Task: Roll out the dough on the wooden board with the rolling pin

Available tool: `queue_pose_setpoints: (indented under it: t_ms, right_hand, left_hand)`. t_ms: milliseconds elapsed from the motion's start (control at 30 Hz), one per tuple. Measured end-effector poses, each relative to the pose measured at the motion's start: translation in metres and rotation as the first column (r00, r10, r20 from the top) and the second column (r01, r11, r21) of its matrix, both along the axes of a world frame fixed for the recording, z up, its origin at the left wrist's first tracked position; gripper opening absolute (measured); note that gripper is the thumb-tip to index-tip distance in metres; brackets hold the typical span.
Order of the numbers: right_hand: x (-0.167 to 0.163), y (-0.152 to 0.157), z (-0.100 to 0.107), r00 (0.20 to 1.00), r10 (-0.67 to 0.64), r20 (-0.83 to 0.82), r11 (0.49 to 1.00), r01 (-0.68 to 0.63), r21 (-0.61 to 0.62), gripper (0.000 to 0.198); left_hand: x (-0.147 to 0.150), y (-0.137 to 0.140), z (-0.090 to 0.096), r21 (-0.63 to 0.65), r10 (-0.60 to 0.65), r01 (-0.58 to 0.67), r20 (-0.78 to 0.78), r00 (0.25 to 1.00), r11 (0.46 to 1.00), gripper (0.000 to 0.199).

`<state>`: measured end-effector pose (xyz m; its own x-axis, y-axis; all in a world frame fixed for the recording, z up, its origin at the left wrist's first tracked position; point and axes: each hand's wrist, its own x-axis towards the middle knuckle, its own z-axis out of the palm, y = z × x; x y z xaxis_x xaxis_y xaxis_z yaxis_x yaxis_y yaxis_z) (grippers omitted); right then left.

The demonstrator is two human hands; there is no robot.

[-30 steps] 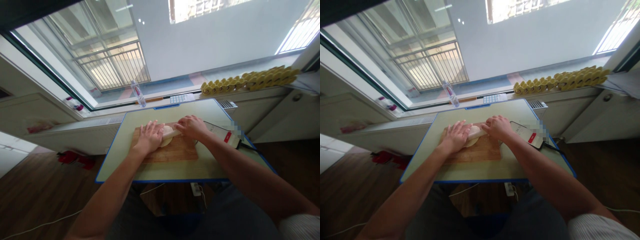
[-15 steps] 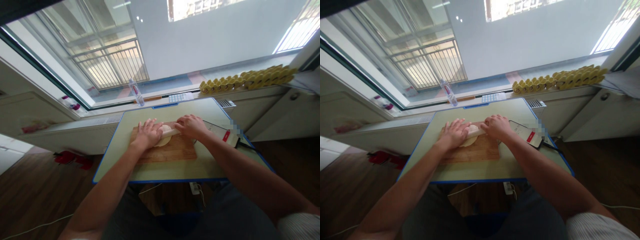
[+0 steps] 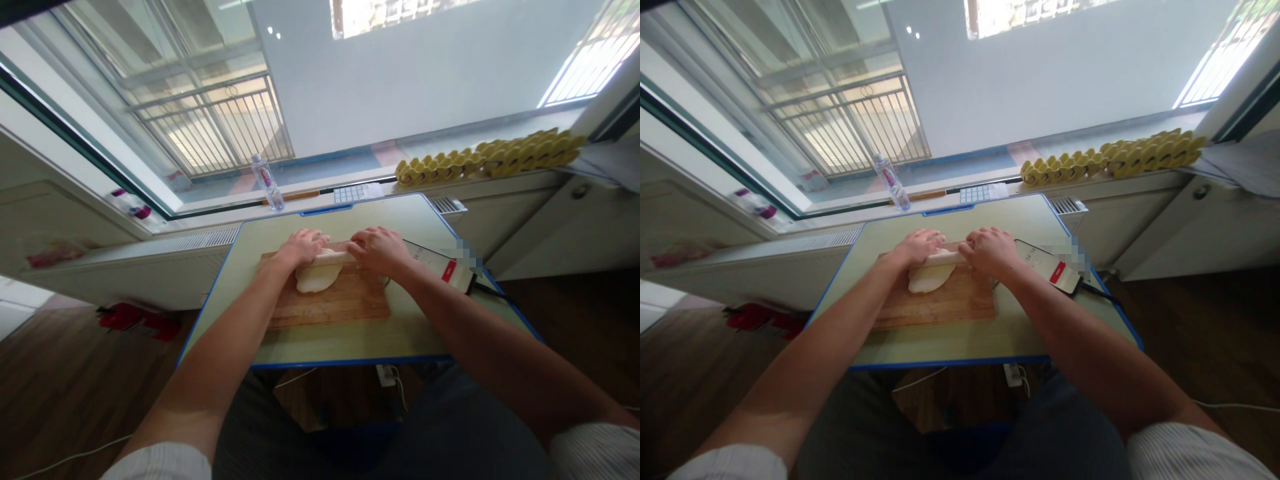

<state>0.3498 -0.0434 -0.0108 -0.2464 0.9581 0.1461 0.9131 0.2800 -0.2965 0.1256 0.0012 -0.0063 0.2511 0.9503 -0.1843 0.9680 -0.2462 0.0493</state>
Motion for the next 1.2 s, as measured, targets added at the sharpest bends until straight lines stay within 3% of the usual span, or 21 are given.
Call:
queue_pose_setpoints:
  t_ms: [133, 333, 600, 933, 1200]
  right_hand:
    - [0.000, 0.000, -0.001, 1.000, 0.007, -0.002, 1.000, -0.007, 0.013, 0.041]
    - [0.001, -0.001, 0.001, 1.000, 0.014, -0.014, 1.000, -0.014, 0.002, 0.042]
    - [0.001, -0.002, 0.003, 1.000, 0.025, -0.011, 1.000, -0.025, 0.004, 0.042]
    - [0.002, -0.002, 0.003, 0.999, 0.024, -0.024, 1.000, -0.024, -0.018, 0.045]
    - [0.001, -0.003, 0.005, 0.999, 0.002, -0.036, 0.999, -0.003, -0.033, 0.045]
  left_hand:
    - [-0.002, -0.008, 0.001, 0.002, -0.079, 0.079, -0.045, 0.996, 0.997, 0.051]
    - [0.000, -0.030, 0.006, 0.016, -0.087, 0.088, -0.068, 0.994, 0.996, 0.054]
    - [0.007, -0.058, 0.007, 0.046, 0.028, -0.029, 0.023, 0.999, 0.999, 0.063]
    - [0.011, -0.099, 0.001, 0.216, -0.044, 0.046, -0.014, 0.999, 0.975, 0.062]
    - [0.019, -0.130, -0.004, 0.267, -0.042, 0.039, 0.004, 0.999, 0.963, 0.069]
